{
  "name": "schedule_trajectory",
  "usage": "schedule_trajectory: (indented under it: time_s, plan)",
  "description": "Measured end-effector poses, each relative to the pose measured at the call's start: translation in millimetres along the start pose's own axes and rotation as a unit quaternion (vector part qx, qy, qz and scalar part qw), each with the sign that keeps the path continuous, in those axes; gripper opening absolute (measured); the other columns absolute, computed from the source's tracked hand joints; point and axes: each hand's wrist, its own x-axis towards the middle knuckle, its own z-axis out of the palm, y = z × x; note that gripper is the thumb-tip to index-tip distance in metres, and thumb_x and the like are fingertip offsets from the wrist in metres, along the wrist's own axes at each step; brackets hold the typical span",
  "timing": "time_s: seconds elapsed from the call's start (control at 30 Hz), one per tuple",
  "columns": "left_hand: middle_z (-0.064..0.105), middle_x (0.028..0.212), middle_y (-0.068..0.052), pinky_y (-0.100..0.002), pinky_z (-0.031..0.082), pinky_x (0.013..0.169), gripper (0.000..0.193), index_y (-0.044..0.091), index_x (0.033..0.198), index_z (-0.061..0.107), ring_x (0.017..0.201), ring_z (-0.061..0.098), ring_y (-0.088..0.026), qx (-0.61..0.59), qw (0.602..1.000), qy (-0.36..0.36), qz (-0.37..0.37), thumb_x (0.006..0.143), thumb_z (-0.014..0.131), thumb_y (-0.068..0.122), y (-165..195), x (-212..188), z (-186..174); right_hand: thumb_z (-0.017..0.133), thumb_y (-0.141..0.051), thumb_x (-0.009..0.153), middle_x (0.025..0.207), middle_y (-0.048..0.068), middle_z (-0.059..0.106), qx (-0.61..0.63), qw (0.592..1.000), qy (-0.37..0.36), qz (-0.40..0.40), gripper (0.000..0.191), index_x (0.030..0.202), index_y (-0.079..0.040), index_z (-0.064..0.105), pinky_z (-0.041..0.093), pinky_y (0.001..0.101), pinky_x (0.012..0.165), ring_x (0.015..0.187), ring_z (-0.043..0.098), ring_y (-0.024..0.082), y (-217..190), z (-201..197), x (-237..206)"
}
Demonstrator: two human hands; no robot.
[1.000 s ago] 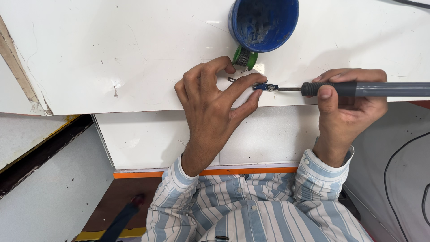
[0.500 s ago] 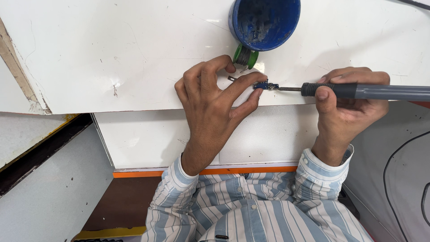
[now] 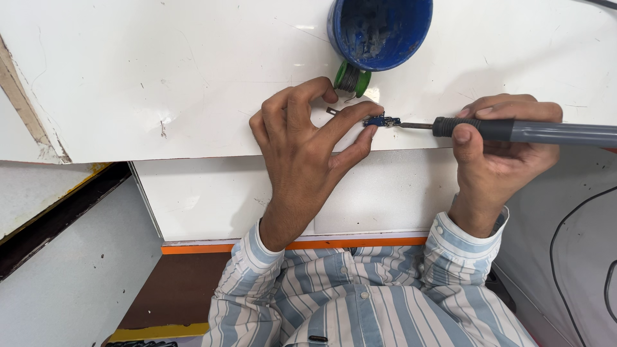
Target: The person solders a small blue circuit board using a soldering iron and solder wire. They clean the soldering iron tip on a metal rod, then continue applying solder to the board's components.
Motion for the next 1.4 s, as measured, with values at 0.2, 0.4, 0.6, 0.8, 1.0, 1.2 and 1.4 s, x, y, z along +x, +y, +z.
schedule_trajectory:
  time_s: [0.2, 0.4, 0.6, 0.8, 1.0, 1.2, 1.4]
  plan:
    - [0.051, 0.127, 0.002, -0.048, 0.027, 0.109, 0.032, 0.032, 0.115, 0.077, 0.126, 0.038, -0.023, -0.006, 1.0, -0.001, 0.0, 0.086, 0.088, 0.043, -1.1, -0.4, -0.4, 0.087, -0.032, 0.098, 0.089, 0.009, 0.066, 0.004, 1.0, -0.003, 0.0, 0.042, 0.106, -0.008, 0.053, 0.067, 0.0286, 0.074, 0.085, 0.074, 0.02, -0.2, -1.3, 0.2]
    - [0.051, 0.126, 0.003, -0.048, 0.027, 0.108, 0.032, 0.032, 0.113, 0.078, 0.126, 0.038, -0.023, -0.002, 1.0, 0.001, 0.0, 0.086, 0.088, 0.044, -0.4, -0.6, 1.0, 0.087, -0.034, 0.099, 0.088, 0.009, 0.066, 0.013, 1.0, 0.011, 0.0, 0.043, 0.106, -0.008, 0.053, 0.066, 0.0303, 0.076, 0.083, 0.073, 0.02, 3.1, -2.0, -0.8]
    - [0.051, 0.126, 0.003, -0.048, 0.027, 0.108, 0.031, 0.032, 0.112, 0.078, 0.125, 0.038, -0.023, -0.002, 1.0, 0.004, -0.004, 0.086, 0.088, 0.044, -0.2, -0.4, 0.7, 0.087, -0.034, 0.098, 0.086, 0.009, 0.065, 0.032, 0.999, 0.018, -0.009, 0.043, 0.106, -0.008, 0.054, 0.067, 0.0315, 0.079, 0.083, 0.073, 0.022, 4.8, -2.0, -1.6]
    - [0.052, 0.125, 0.003, -0.047, 0.027, 0.106, 0.032, 0.032, 0.111, 0.078, 0.124, 0.039, -0.022, -0.004, 1.0, 0.006, -0.005, 0.084, 0.089, 0.044, 0.7, -0.9, 2.4, 0.086, -0.031, 0.097, 0.088, 0.011, 0.068, 0.011, 1.0, -0.006, -0.018, 0.041, 0.105, -0.008, 0.054, 0.066, 0.0303, 0.076, 0.083, 0.074, 0.022, 4.8, 0.1, -1.0]
    - [0.052, 0.125, 0.003, -0.047, 0.028, 0.107, 0.033, 0.031, 0.112, 0.078, 0.125, 0.038, -0.023, -0.001, 1.0, 0.02, -0.001, 0.083, 0.09, 0.044, -0.5, -0.7, 5.0, 0.086, -0.03, 0.098, 0.09, 0.011, 0.067, 0.007, 0.999, -0.02, -0.024, 0.04, 0.108, -0.009, 0.054, 0.066, 0.0292, 0.076, 0.084, 0.074, 0.021, 2.9, -0.9, -2.8]
    - [0.052, 0.124, 0.003, -0.047, 0.028, 0.107, 0.033, 0.031, 0.11, 0.078, 0.126, 0.038, -0.022, -0.001, 1.0, 0.024, 0.005, 0.083, 0.09, 0.046, -0.9, -0.8, 7.4, 0.086, -0.028, 0.098, 0.091, 0.011, 0.066, 0.016, 0.999, -0.019, -0.029, 0.039, 0.107, -0.009, 0.053, 0.065, 0.029, 0.076, 0.084, 0.073, 0.021, 5.7, -1.2, -3.9]
    - [0.052, 0.124, 0.004, -0.047, 0.028, 0.106, 0.033, 0.031, 0.111, 0.078, 0.125, 0.039, -0.021, -0.003, 1.0, 0.028, 0.005, 0.083, 0.09, 0.046, -2.0, -1.4, 8.4, 0.087, -0.028, 0.097, 0.089, 0.01, 0.066, 0.006, 0.999, -0.017, -0.041, 0.039, 0.104, -0.008, 0.054, 0.065, 0.0289, 0.076, 0.083, 0.073, 0.021, 7.5, -1.7, -3.2]
